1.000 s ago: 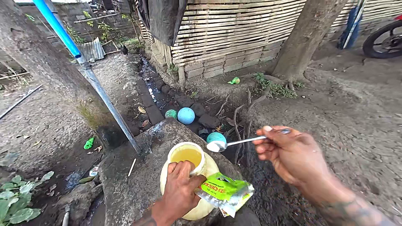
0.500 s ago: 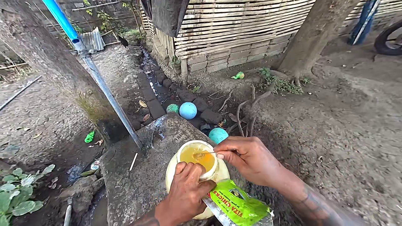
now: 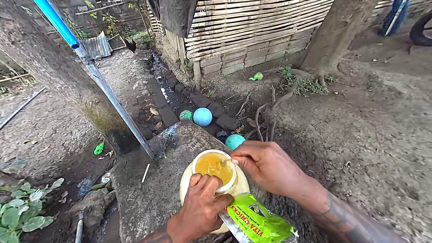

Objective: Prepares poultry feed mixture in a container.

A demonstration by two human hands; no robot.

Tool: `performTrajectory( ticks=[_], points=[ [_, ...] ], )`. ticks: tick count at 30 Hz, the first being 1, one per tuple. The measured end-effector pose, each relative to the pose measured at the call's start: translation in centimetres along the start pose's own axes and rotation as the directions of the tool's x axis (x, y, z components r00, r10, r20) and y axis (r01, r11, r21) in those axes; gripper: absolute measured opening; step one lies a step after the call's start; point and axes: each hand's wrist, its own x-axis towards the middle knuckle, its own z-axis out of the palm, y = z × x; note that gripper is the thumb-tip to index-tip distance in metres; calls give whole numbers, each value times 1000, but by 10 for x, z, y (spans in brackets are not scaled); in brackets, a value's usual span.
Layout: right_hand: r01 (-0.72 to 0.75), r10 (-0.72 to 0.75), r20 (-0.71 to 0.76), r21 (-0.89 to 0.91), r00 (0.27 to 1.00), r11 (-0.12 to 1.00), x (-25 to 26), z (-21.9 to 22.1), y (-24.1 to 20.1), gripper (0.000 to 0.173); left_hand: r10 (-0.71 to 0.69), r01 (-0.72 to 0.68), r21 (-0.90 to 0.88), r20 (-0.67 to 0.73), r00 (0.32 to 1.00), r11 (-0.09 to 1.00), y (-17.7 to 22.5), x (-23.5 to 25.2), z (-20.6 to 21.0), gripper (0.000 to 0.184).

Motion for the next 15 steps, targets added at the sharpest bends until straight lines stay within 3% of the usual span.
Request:
performTrajectory(
  ticks=[2, 4, 6, 9, 11, 13, 15],
  points=[
    [17, -18, 4, 78, 1000, 997, 0, 3, 0, 24, 3, -3, -1, -1, 1000, 1000, 1, 1, 1, 13],
    [22, -40, 101, 169, 994, 985, 0, 0, -1, 23, 5, -5, -3, -8, 1000, 1000, 1, 2, 1, 13],
    [3, -21, 168, 107, 986, 994, 0, -5, -1, 23, 8, -8, -3, -4, 1000, 1000, 2, 2, 0, 13],
    [-25, 27, 60, -27, 998, 999, 1, -4, -2, 25, 12, -12, -2, 5, 1000, 1000, 3, 1, 0, 13],
    [-27, 26, 44, 32, 999, 999, 1, 0, -3, 24, 8, -8, -6, 5, 1000, 1000, 3, 2, 1, 13],
    [-32, 15, 127, 134, 992, 990, 1, 0, -3, 23, 4, -4, -11, -5, 1000, 1000, 3, 2, 1, 13],
    [-54, 33, 186, 108, 982, 993, 1, -4, -3, 23, 4, -4, -13, -5, 1000, 1000, 2, 1, 1, 13]
  ],
)
